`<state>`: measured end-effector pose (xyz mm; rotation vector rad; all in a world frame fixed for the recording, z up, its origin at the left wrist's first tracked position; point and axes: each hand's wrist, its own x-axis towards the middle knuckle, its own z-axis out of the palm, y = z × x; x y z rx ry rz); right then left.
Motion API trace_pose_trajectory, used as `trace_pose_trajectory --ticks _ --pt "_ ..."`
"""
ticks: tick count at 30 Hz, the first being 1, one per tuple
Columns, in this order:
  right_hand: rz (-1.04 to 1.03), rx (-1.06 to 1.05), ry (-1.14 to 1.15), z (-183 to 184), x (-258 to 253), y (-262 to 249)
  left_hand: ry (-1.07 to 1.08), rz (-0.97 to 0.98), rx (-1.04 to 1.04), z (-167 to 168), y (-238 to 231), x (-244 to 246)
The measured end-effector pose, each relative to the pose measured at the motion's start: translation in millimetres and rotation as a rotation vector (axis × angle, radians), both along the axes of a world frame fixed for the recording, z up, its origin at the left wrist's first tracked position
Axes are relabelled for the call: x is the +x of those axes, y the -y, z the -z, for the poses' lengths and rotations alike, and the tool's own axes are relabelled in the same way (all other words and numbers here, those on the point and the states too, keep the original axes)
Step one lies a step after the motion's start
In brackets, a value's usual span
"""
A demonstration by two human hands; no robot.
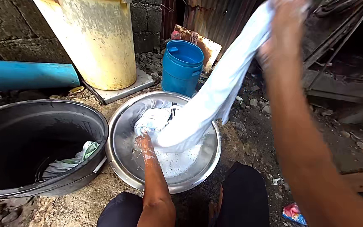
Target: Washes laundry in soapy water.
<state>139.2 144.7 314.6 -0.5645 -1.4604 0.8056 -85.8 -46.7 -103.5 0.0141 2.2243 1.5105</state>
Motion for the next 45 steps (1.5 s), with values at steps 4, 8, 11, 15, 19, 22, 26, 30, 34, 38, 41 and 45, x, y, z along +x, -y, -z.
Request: trace_pose_trajectory --ticks 4,8,11,15,19,22,26,30,34,38,41,45 --pt "0.047 -0.133 0.598 235 -33 52 0.192 0.159 0.388 -33 -14 11" --pt "-0.092 -0.538 0.692 372 -39 57 0.105 0.75 0.595 -68 -22 18" --pt "-0.229 -0.454 0.571 309 -45 56 -0.12 1.047 0.536 -106 -32 41" --pt "-0.407 -0.242 0.314 187 -68 59 -0.379 0.891 0.645 -146 -46 91" --pt "-0.54 -0.221 0.004 109 -90 75 -0.545 0.632 0.656 -141 -65 105" --pt "-0.533 -0.255 -0.143 77 -103 97 -0.54 0.54 0.586 -105 -82 109" --pt "-0.559 -0.263 -0.263 58 -115 113 -0.371 0.516 0.468 -59 -86 131" --pt "-0.632 -0.266 -0.241 51 -113 122 -0.192 0.442 0.593 -64 -82 142" --pt "-0.626 -0.291 -0.24 38 -85 111 -0.02 0.357 0.692 -72 -79 111" --pt "-0.512 -0.199 -0.269 57 -28 68 0.146 0.225 0.911 -89 -58 73" --pt "-0.232 -0.27 -0.267 131 21 19 0.078 0.214 0.963 -101 -43 47" --pt "0.239 -0.753 -0.085 297 46 4 -0.145 0.444 0.69 -128 -25 37"
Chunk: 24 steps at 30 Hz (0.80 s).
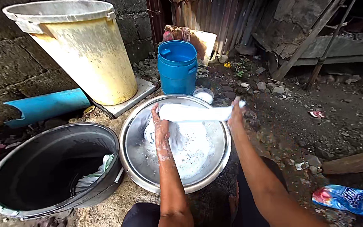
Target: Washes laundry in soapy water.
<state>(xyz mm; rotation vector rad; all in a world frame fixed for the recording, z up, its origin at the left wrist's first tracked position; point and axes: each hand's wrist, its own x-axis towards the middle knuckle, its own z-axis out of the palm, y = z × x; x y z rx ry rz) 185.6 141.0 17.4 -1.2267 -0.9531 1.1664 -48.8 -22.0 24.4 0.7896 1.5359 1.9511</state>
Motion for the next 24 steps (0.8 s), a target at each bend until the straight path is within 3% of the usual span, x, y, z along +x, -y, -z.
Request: trace_pose_trajectory --ticks 2,4,8,13,18,21,24 --pt "-0.105 -0.301 0.088 71 -8 14 -0.117 0.036 -0.092 -6 -1 8" --pt "-0.355 -0.548 0.098 108 -24 43 -0.168 0.043 -0.123 -3 -6 18" --pt "-0.699 -0.807 -0.123 132 -75 101 -0.349 0.17 -0.115 -1 -7 16" --pt "-0.676 -1.005 -0.615 121 -127 142 -0.28 0.331 -0.002 -14 8 9" --pt "-0.342 -0.728 -0.928 111 -124 122 -0.011 0.44 0.133 -27 22 7" --pt "-0.276 -0.536 -1.025 99 -114 87 -0.045 0.459 0.188 -26 35 -12" --pt "-0.3 -0.383 -0.897 78 -103 54 -0.171 0.308 0.21 -16 48 -38"
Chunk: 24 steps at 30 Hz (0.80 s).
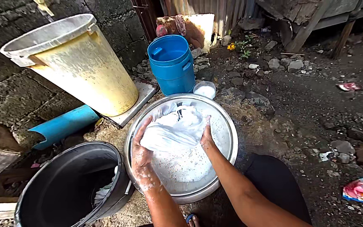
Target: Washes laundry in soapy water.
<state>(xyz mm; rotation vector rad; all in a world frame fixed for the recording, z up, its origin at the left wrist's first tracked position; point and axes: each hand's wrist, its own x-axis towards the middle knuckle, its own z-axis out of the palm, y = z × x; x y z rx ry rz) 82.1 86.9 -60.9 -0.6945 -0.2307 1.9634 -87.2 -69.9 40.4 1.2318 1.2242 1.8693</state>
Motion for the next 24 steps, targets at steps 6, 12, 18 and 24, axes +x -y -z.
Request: trace_pose_trajectory --ticks 6,12,18,24 --pt "-0.113 0.079 0.127 -33 3 -14 0.277 -0.477 -0.031 41 -7 -15" --pt "-0.225 0.543 0.304 -49 1 -7 0.697 -0.712 -0.26 99 -15 4" --pt "-0.625 1.079 0.553 -74 -7 25 0.259 -0.57 -0.641 140 3 66" --pt "-0.841 1.087 0.485 -88 -1 28 -0.045 -0.265 -1.031 96 18 113"
